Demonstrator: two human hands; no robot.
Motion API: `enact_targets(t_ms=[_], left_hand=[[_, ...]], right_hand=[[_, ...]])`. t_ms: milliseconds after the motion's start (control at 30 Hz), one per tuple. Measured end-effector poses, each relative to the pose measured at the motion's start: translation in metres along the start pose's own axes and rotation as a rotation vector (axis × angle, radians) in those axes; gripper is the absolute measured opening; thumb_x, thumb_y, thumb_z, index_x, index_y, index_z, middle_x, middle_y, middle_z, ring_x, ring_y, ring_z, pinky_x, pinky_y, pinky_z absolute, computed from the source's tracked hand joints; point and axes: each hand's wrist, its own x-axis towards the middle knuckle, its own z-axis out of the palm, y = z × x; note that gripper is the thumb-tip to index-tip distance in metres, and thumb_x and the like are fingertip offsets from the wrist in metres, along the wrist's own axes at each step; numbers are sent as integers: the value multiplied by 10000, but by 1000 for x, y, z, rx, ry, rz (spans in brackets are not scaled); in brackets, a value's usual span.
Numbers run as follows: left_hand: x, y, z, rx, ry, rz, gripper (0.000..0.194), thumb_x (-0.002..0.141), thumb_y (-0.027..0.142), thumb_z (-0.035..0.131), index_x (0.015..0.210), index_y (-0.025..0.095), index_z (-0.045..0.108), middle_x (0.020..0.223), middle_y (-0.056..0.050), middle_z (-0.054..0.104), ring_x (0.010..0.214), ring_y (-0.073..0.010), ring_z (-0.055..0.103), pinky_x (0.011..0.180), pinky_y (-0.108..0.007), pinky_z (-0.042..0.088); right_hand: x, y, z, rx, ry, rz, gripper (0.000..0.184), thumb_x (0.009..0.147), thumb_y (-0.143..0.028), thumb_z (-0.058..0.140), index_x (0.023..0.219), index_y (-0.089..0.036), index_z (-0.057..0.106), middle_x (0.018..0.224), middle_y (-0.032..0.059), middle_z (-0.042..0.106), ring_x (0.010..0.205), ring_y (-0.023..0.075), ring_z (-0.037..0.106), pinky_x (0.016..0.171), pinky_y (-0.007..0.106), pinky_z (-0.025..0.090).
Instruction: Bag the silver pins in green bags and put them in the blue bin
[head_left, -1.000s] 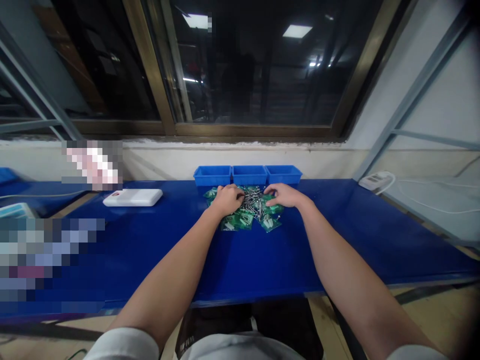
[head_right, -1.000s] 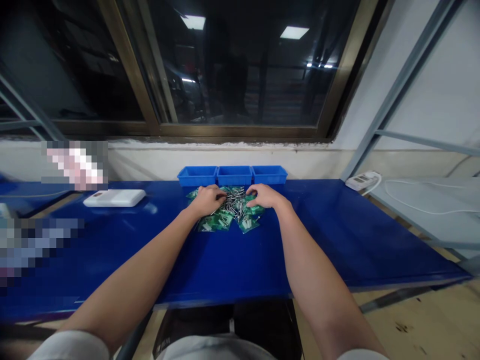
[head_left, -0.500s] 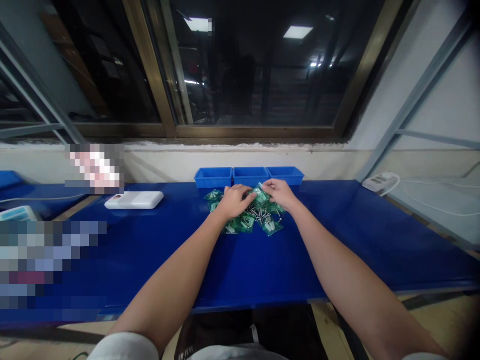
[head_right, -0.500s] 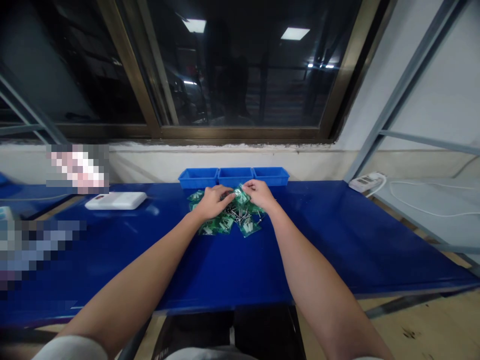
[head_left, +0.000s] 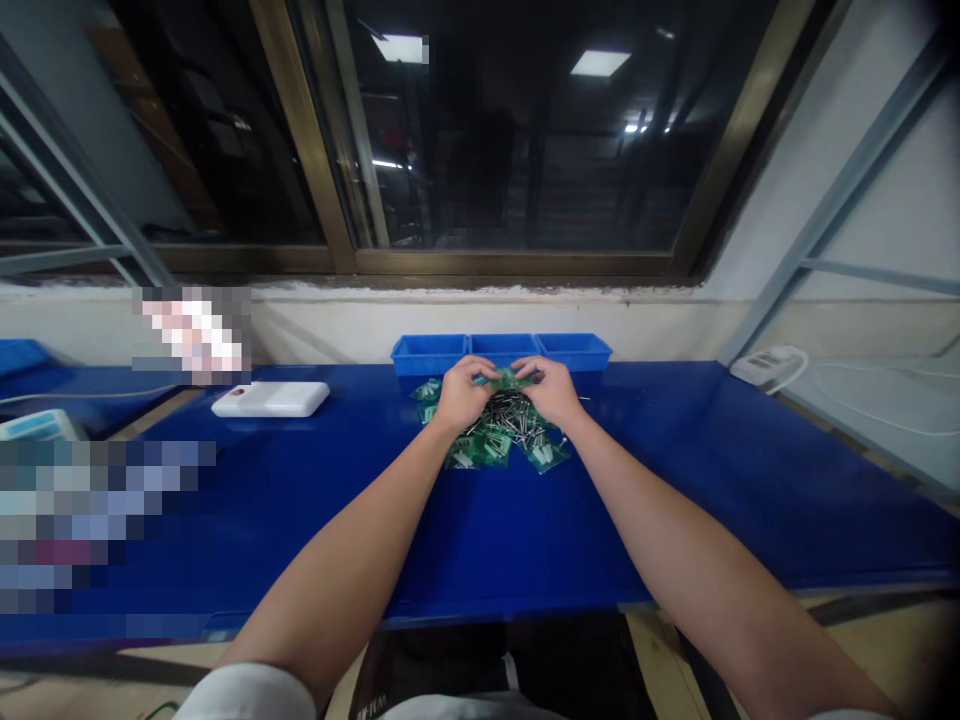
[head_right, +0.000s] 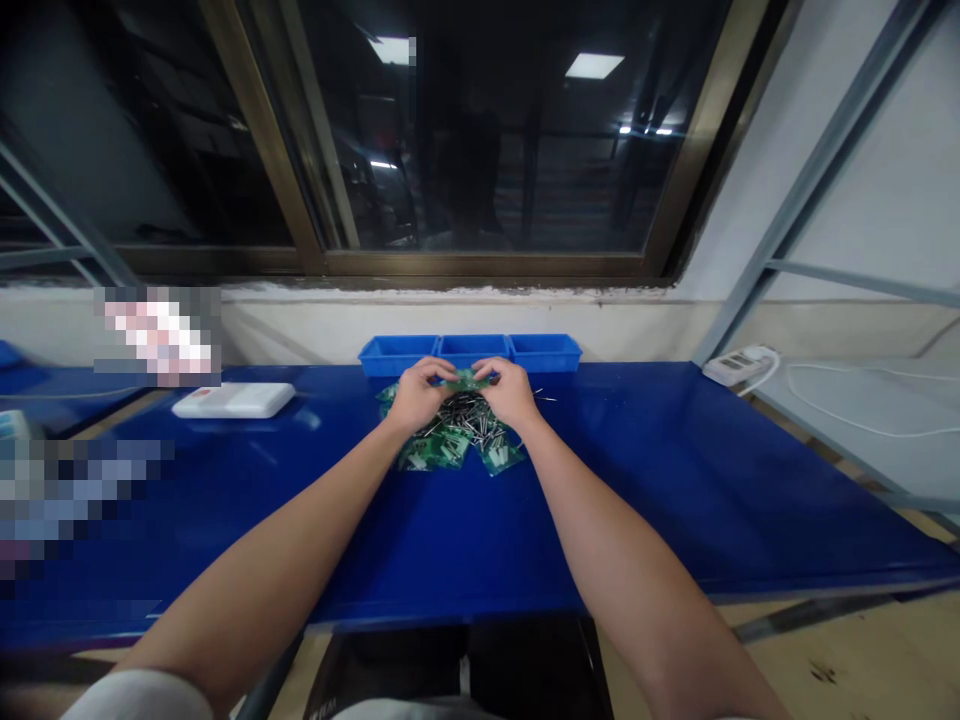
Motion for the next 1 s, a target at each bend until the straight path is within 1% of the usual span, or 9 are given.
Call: enact_targets(t_ms=[133, 233, 300, 333, 433, 533, 633, 733, 1000], left_hand=[[-2, 3, -1, 85, 10, 83, 147, 671, 69, 556, 617, 182, 634, 971, -46, 642, 948, -169, 587, 914, -357, 437], [-3, 4, -1, 128, -11, 123, 132, 695, 83, 553, 656, 181, 631, 992, -52, 647, 959, -170, 591, 915, -347, 440], [-4, 4, -1, 151, -28, 120, 67, 726, 147, 577, 735, 183, 633, 989, -53, 650, 953, -176, 594, 903, -343, 447], [-4, 4, -1, 156, -32, 108, 85, 741, 188, 587, 813, 186, 631, 978, -52, 652, 939, -179, 597, 886, -341, 454], [-5, 5, 0, 131, -28, 56, 369, 771, 279, 593, 1123, 189, 525, 919, -49, 638, 800, -156, 605, 763, -306, 483], [-5, 5, 2, 82, -19, 46, 523, 780, 305, 589, 1251, 185, 397, 891, -40, 608, 641, -108, 567, 649, -262, 471], [-4, 3, 3, 69, -27, 45, 397, 788, 328, 574, 1147, 178, 492, 850, -34, 613, 601, -98, 547, 623, -251, 460], [-1, -1, 2, 81, -8, 1, 277, 785, 365, 569, 975, 167, 601, 839, -47, 642, 667, -128, 573, 652, -261, 472], [9, -22, -13, 59, 169, -172, 343, 764, 388, 571, 999, 150, 646, 937, -75, 680, 825, -187, 614, 796, -323, 485]], right_hand=[[-1, -3, -2, -202, 3, -168, 147, 619, -65, 548, 579, -205, 566, 951, 58, 681, 986, 224, 565, 878, 407, 422], [-2, -3, -3, -216, -3, -197, 135, 640, -75, 549, 606, -206, 561, 960, 62, 681, 997, 219, 559, 886, 387, 417], [-2, -2, -3, -171, -8, -144, 68, 679, -132, 568, 676, -200, 565, 913, 67, 677, 932, 211, 589, 827, 357, 443], [-2, -1, -2, -141, -20, -101, 36, 703, -174, 576, 727, -197, 564, 882, 63, 673, 883, 205, 605, 788, 343, 455], [-1, 2, 0, -61, -72, 16, 161, 753, -279, 574, 888, -197, 543, 841, 43, 667, 786, 191, 631, 710, 312, 465], [0, 2, 2, -12, -78, 58, 253, 769, -304, 565, 994, -200, 516, 875, 42, 674, 770, 183, 637, 691, 297, 465], [0, 1, 1, -37, -50, 78, 337, 767, -347, 575, 1057, -190, 506, 808, 35, 675, 700, 174, 627, 659, 292, 460], [-1, -1, -2, -157, -19, 64, 374, 767, -401, 574, 1064, -177, 534, 692, 13, 653, 650, 168, 604, 663, 298, 449], [-1, 4, -13, -320, -46, 3, 272, 794, -365, 537, 995, -194, 601, 735, 27, 671, 744, 181, 618, 721, 311, 446]])
